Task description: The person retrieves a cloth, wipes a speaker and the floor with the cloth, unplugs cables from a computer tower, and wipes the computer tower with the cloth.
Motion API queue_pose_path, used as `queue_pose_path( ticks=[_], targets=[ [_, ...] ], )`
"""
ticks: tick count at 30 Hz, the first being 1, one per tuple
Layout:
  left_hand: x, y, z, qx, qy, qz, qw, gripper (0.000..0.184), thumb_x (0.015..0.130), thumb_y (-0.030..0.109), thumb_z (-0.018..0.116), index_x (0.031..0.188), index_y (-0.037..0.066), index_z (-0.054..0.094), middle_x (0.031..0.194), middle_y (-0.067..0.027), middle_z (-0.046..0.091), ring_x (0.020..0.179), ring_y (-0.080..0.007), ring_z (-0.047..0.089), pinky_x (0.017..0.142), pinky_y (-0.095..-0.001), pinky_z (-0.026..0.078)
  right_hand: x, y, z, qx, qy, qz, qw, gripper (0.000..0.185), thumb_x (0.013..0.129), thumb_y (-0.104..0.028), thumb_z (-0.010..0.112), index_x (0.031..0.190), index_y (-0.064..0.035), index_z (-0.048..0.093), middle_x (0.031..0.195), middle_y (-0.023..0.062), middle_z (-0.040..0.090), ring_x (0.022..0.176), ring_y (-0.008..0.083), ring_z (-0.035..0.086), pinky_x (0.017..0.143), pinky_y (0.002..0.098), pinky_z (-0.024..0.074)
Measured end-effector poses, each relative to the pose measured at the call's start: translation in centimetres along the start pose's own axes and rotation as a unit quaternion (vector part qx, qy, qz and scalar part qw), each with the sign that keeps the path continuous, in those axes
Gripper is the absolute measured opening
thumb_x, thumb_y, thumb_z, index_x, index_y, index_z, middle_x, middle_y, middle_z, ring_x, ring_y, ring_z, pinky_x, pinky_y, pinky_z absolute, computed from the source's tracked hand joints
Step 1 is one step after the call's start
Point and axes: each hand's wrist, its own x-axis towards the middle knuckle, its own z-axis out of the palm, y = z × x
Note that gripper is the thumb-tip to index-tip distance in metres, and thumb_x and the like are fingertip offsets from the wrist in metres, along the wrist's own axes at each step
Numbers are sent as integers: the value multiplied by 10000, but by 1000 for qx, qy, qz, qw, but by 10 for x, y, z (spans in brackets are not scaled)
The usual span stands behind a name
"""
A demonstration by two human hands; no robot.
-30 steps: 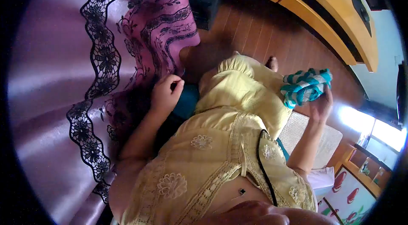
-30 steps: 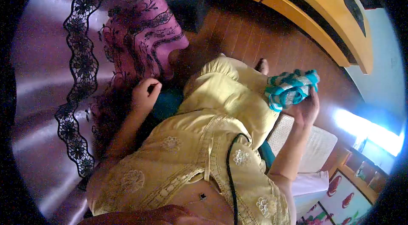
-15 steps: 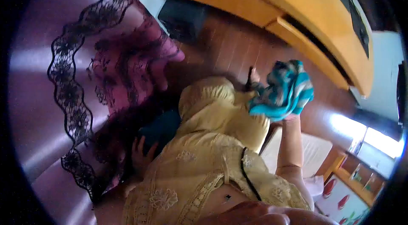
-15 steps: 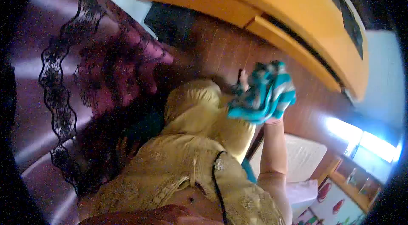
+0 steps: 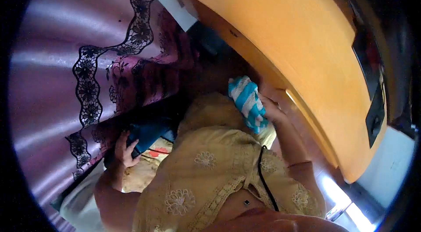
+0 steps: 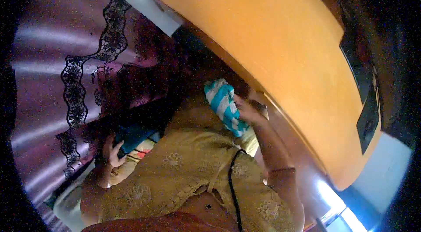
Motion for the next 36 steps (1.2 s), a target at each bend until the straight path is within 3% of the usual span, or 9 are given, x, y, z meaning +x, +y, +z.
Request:
queue_pose_path(
  ticks=[3, 9, 19, 22, 24, 26, 28, 30, 36],
  targets=[
    [-4, -7, 6, 10, -22, -23, 999, 747, 529, 264, 806, 1241, 177, 598, 1430, -298, 378, 1288, -535, 406, 1002, -608, 409, 67, 15, -11, 94, 54, 30, 994, 683, 885, -276, 690, 1453, -29, 404, 1411, 112, 519, 1232, 233, 526, 1064, 348, 408],
    [-12, -18, 12, 35, 21, -10, 999, 769, 515, 320, 834, 1242, 227, 603, 1415, -277, 422, 1253, -518, 466, 990, -584, 435, 176, 40, -14, 70, -55, 40, 995, 667, 891, -279, 681, 1447, -31, 410, 1403, 113, 524, 1226, 237, 529, 1060, 351, 412],
    [-40, -38, 28, 60, 11, -49, 997, 702, 671, 453, 682, 1330, 244, 557, 1391, -313, 452, 1221, -532, 493, 970, -614, 435, 198, 77, -10, 20, -169, 82, 982, 641, 900, -285, 666, 1436, -35, 420, 1388, 113, 531, 1214, 245, 535, 1052, 357, 417],
    [-48, -28, 29, 87, 46, -86, 991, 815, 710, 506, 633, 1427, 155, 466, 1426, -325, 431, 1241, -525, 483, 1012, -585, 405, 203, 92, -18, 3, -186, 75, 980, 633, 902, -287, 661, 1433, -36, 423, 1384, 113, 534, 1211, 247, 537, 1049, 359, 419],
    [-80, -24, 50, 157, 68, -150, 974, 995, 818, 715, 491, 1441, -53, 386, 1440, -309, 425, 1302, -502, 420, 1094, -524, 324, 205, 109, -27, -1, -195, 79, 978, 628, 904, -288, 658, 1431, -36, 425, 1381, 114, 535, 1209, 249, 538, 1048, 360, 420],
    [-55, -7, 45, 69, 114, -245, 960, 1091, 775, 790, 489, 1442, -66, 379, 1442, -278, 439, 1317, -423, 436, 1112, -499, 305, 209, 128, -36, -7, -204, 70, 977, 623, 906, -289, 655, 1429, -37, 427, 1378, 114, 537, 1207, 250, 539, 1046, 362, 421],
    [-75, -7, 65, 115, 164, -284, 938, 1128, 744, 802, 537, 1450, -62, 373, 1453, -259, 434, 1337, -380, 426, 1128, -490, 288, 210, 150, -42, -13, -211, 56, 976, 618, 908, -290, 652, 1426, -38, 429, 1375, 114, 538, 1204, 252, 540, 1045, 363, 422],
    [-80, -11, 75, 26, 263, -247, 932, 1110, 740, 768, 591, 1450, -59, 378, 1445, -238, 461, 1338, -375, 439, 1129, -480, 298, 203, 174, -44, -18, -210, 36, 977, 613, 910, -291, 649, 1424, -38, 431, 1372, 114, 540, 1202, 253, 541, 1043, 364, 423],
    [-83, -16, 93, 10, 312, -195, 930, 973, 836, 665, 596, 1433, -78, 399, 1463, -222, 450, 1375, -315, 414, 1155, -421, 272, 142, 247, -54, 13, -144, -43, 989, 598, 915, -294, 640, 1418, -40, 437, 1364, 114, 545, 1196, 258, 545, 1038, 367, 427]
  ],
)
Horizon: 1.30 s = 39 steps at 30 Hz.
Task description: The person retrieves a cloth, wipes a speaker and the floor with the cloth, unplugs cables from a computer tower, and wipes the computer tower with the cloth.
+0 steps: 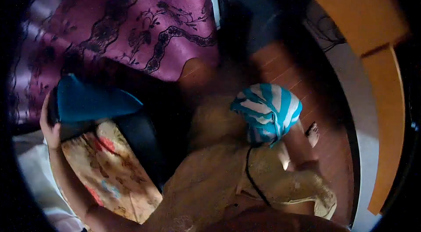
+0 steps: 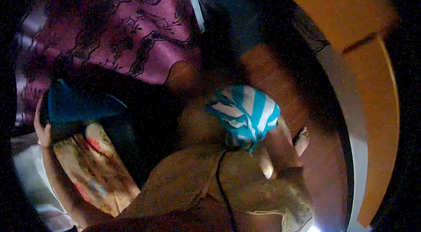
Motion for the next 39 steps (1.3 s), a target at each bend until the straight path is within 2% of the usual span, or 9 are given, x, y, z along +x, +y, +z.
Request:
queue_pose_path(
  ticks=[7, 14, 17, 22, 24, 27, 30, 33, 39],
  targets=[
    [-1, 22, 11, 36, 51, 25, 998, 794, 851, 510, 674, 1397, -32, 477, 1406, -186, 531, 1328, -297, 479, 1127, -382, 318, -168, -2, -9, 73, 188, -148, 968, 582, 922, -298, 629, 1410, -43, 444, 1354, 115, 550, 1188, 263, 549, 1033, 372, 431],
    [-15, 126, 111, 10, 397, 72, 915, 219, 942, 52, 561, 1143, 3, 633, 1275, -141, 607, 1261, -299, 516, 1104, -419, 340, -254, 19, -63, 124, 331, -270, 896, 565, 928, -302, 618, 1403, -45, 451, 1344, 115, 556, 1180, 269, 553, 1027, 376, 435],
    [17, 221, 145, 112, 228, 165, 953, 244, 836, 68, 624, 1077, 60, 658, 1187, -118, 629, 1207, -335, 536, 1080, -454, 331, -246, 39, -79, 146, 347, -251, 892, 558, 931, -304, 614, 1400, -46, 454, 1339, 116, 558, 1177, 271, 555, 1025, 378, 436],
    [71, 301, 249, 11, 108, 246, 963, 164, 766, 153, 711, 920, 122, 664, 1103, -68, 640, 1181, -295, 546, 1093, -535, 279, -225, 85, -84, 178, 355, -216, 892, 547, 935, -306, 606, 1394, -48, 459, 1332, 116, 562, 1171, 275, 557, 1021, 381, 439],
    [97, 325, 286, -77, 106, 286, 949, 128, 753, 120, 721, 857, 96, 650, 1047, -84, 655, 1074, -314, 585, 993, -486, 404, -224, 86, -88, 176, 358, -224, 889, 542, 937, -307, 603, 1392, -49, 461, 1329, 116, 563, 1169, 276, 559, 1019, 382, 440],
    [117, 338, 359, -213, 17, 183, 960, 198, 761, 153, 766, 893, 67, 646, 1086, -131, 639, 1093, -349, 571, 973, -429, 440, -218, 72, -107, 164, 369, -249, 880, 536, 940, -309, 598, 1389, -50, 464, 1325, 116, 566, 1166, 279, 560, 1017, 384, 442],
    [131, 349, 424, -327, -32, 87, 940, 772, 738, 296, 837, 1350, 33, 446, 1330, -216, 500, 1260, -374, 464, 1072, -425, 378, -206, 44, -130, 131, 383, -283, 869, 529, 943, -311, 594, 1386, -51, 467, 1321, 117, 568, 1162, 281, 562, 1014, 385, 444],
    [154, 358, 446, -296, 23, 31, 955, 1085, 691, 367, 872, 1482, 10, 220, 1459, -268, 322, 1338, -404, 360, 1114, -441, 324, -179, 6, -157, 100, 403, -313, 854, 523, 946, -312, 589, 1382, -52, 470, 1316, 117, 570, 1159, 283, 564, 1012, 387, 446],
    [178, 376, 470, -372, 112, 3, 921, 1137, 677, 370, 882, 1501, 22, 179, 1493, -264, 232, 1376, -424, 272, 1145, -481, 260, -112, -63, -225, 33, 441, -355, 823, 510, 951, -316, 580, 1376, -54, 476, 1308, 117, 575, 1152, 288, 567, 1007, 391, 449]
  ],
)
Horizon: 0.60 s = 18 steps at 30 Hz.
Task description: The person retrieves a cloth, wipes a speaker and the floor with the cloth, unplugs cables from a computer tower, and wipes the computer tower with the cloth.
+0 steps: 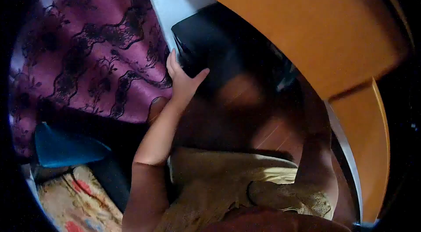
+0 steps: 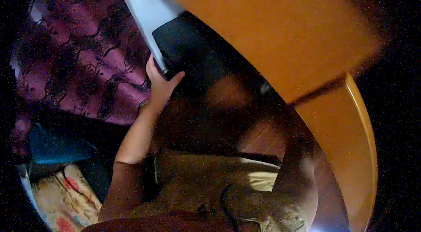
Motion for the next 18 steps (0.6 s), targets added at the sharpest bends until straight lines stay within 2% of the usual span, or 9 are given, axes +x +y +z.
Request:
queue_pose_path(
  ticks=[3, 6, 8, 9, 11, 14, 17, 18],
  targets=[
    [5, 0, 2, 14, 15, 20, 1000, 1123, 694, 357, 877, 1508, 12, 184, 1508, -274, 213, 1391, -428, 258, 1151, -491, 245, 53, 15, 13, -16, 6, -21, 1000, 504, 954, -317, 576, 1373, -55, 479, 1303, 117, 577, 1149, 290, 569, 1005, 392, 451],
    [10, -15, 11, 6, 8, 42, 999, 1107, 761, 394, 822, 1526, -22, 138, 1551, -301, 155, 1439, -442, 195, 1171, -492, 201, 80, 24, 27, -28, 9, -33, 999, 498, 957, -319, 571, 1370, -56, 482, 1299, 118, 580, 1146, 292, 571, 1003, 394, 452],
    [10, -25, 19, 30, -32, 25, 999, 1053, 852, 418, 728, 1531, -54, 76, 1577, -322, 87, 1471, -454, 121, 1188, -495, 140, 88, 28, 29, -33, 13, -39, 999, 494, 958, -320, 568, 1367, -57, 484, 1296, 118, 581, 1143, 294, 572, 1001, 395, 454],
    [11, -27, 20, 31, -32, 21, 999, 1053, 852, 418, 728, 1531, -54, 76, 1577, -322, 87, 1471, -454, 121, 1188, -495, 140, 92, 30, 31, -35, 13, -43, 998, 492, 959, -321, 566, 1366, -57, 485, 1295, 118, 582, 1142, 295, 572, 1000, 396, 454],
    [10, -26, 19, 46, -80, 43, 995, 980, 918, 435, 637, 1527, -71, 60, 1586, -319, 57, 1477, -464, 78, 1194, -498, 100, 95, 31, 33, -41, 16, -49, 998, 488, 961, -322, 563, 1364, -58, 487, 1292, 118, 583, 1140, 296, 573, 999, 397, 455],
    [5, -36, 22, 38, -37, 69, 996, 950, 931, 444, 605, 1525, -72, 73, 1586, -306, 94, 1474, -470, 80, 1194, -508, 93, 100, 38, 25, -49, 21, -57, 997, 482, 964, -323, 559, 1361, -59, 490, 1287, 118, 586, 1137, 298, 575, 996, 399, 457],
    [2, -23, 7, 14, -28, 53, 998, 928, 943, 455, 567, 1523, -74, 72, 1584, -299, 118, 1473, -475, 80, 1190, -531, 83, 90, 35, 29, -43, 19, -60, 997, 477, 967, -325, 554, 1358, -60, 493, 1283, 118, 588, 1133, 301, 577, 994, 401, 459],
    [1, -23, 2, 35, -32, 82, 995, 778, 958, 210, 522, 1548, -6, 62, 1566, -366, 28, 1461, -506, 84, 1182, -529, 100, 85, 33, 28, -42, 20, -63, 997, 475, 968, -326, 553, 1357, -60, 494, 1282, 118, 589, 1132, 301, 577, 993, 401, 459]
  ],
)
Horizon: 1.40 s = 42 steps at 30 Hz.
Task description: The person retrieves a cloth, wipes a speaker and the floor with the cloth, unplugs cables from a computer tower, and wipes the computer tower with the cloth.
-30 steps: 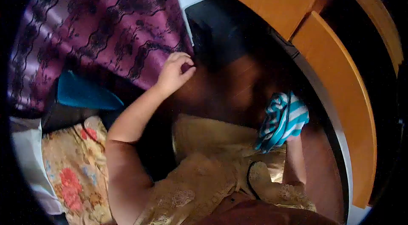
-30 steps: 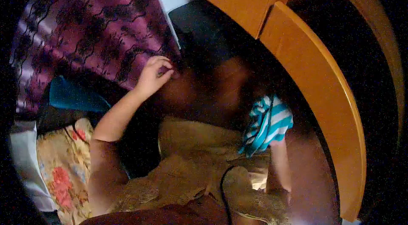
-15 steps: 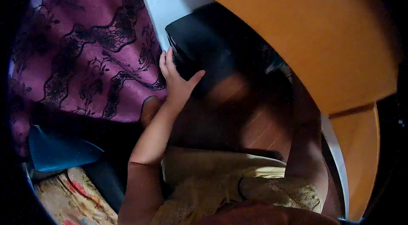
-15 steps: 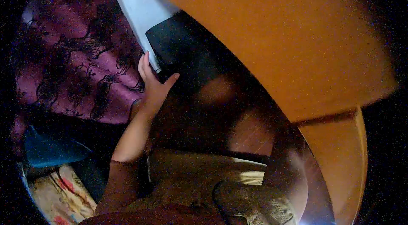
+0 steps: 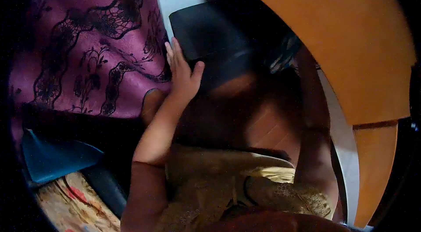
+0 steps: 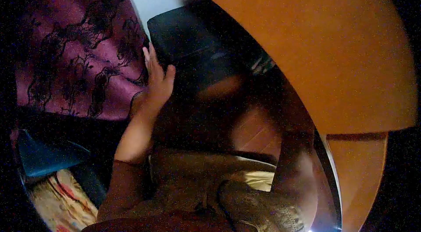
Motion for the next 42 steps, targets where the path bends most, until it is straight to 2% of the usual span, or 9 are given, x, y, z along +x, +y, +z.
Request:
queue_pose_path(
  ticks=[10, 12, 14, 15, 17, 29, 33, 39, 42],
  targets=[
    [-65, 38, -32, -35, 22, -64, 997, 748, 995, 331, 460, 1522, -65, 107, 1566, -307, 170, 1459, -483, 140, 1184, -545, 77, -74, -16, -37, 68, 25, -26, 997, 457, 977, -331, 537, 1346, -63, 504, 1267, 119, 597, 1121, 309, 583, 985, 407, 465],
    [-73, 41, -37, -30, 30, -57, 997, 702, 996, 272, 436, 1523, -61, 114, 1559, -310, 192, 1454, -483, 162, 1187, -542, 79, -74, 3, -45, -249, 31, -188, 950, 462, 998, -357, 498, 1346, -53, 499, 1269, 130, 599, 1120, 317, 584, 982, 418, 465],
    [-79, 47, -42, -30, 40, -75, 996, 696, 993, 259, 441, 1523, -59, 120, 1557, -310, 201, 1454, -481, 164, 1189, -539, 82, -80, 13, -52, -532, 23, -337, 776, 474, 1019, -384, 458, 1346, -43, 494, 1271, 140, 601, 1119, 324, 586, 979, 430, 465],
    [-83, 52, -45, -34, 53, -79, 995, 691, 991, 246, 446, 1523, -57, 126, 1555, -309, 210, 1454, -478, 166, 1191, -535, 85, -85, 5, -45, -532, 16, -336, 777, 474, 1019, -384, 458, 1346, -43, 494, 1271, 140, 601, 1119, 324, 586, 979, 430, 465],
    [-89, 65, -49, -26, 71, -101, 992, 692, 986, 238, 455, 1522, -58, 132, 1555, -309, 211, 1454, -477, 169, 1193, -530, 86, -87, -22, -19, -230, 72, -38, 970, 487, 1032, -393, 428, 1355, -35, 492, 1273, 134, 597, 1122, 299, 584, 968, 407, 473],
    [-121, 80, -26, -59, 213, -107, 969, 628, 971, 214, 499, 1472, -65, 243, 1518, -274, 284, 1427, -420, 254, 1187, -488, 160, -96, -85, -16, -140, -203, -13, 969, 537, 992, -392, 524, 1357, 0, 487, 1268, 120, 596, 1123, 251, 580, 961, 367, 464],
    [-116, 69, -33, -155, 273, -171, 934, 603, 964, 224, 521, 1449, -62, 303, 1461, -274, 368, 1391, -412, 321, 1176, -490, 187, -174, -126, 103, -407, -42, -113, 906, 484, 905, -380, 657, 1239, -32, 616, 1167, 141, 669, 1081, 262, 620, 968, 354, 451],
    [-109, 82, -59, -38, 224, -135, 964, 684, 882, 169, 510, 1480, -60, 270, 1492, -265, 357, 1419, -390, 301, 1198, -500, 94, -242, -106, 245, -515, -307, -430, 675, 760, 694, -623, 733, 1177, -44, 637, 1180, 161, 642, 1042, 372, 577, 906, 460, 473],
    [-121, 52, -36, -148, 243, -133, 949, 730, 862, 174, 494, 1504, -55, 230, 1513, -272, 330, 1448, -387, 255, 1200, -513, 52, -246, -96, 248, -518, -347, -396, 674, 780, 710, -605, 721, 1230, -33, 618, 1207, 138, 636, 1107, 363, 542, 945, 447, 453]
  ],
)
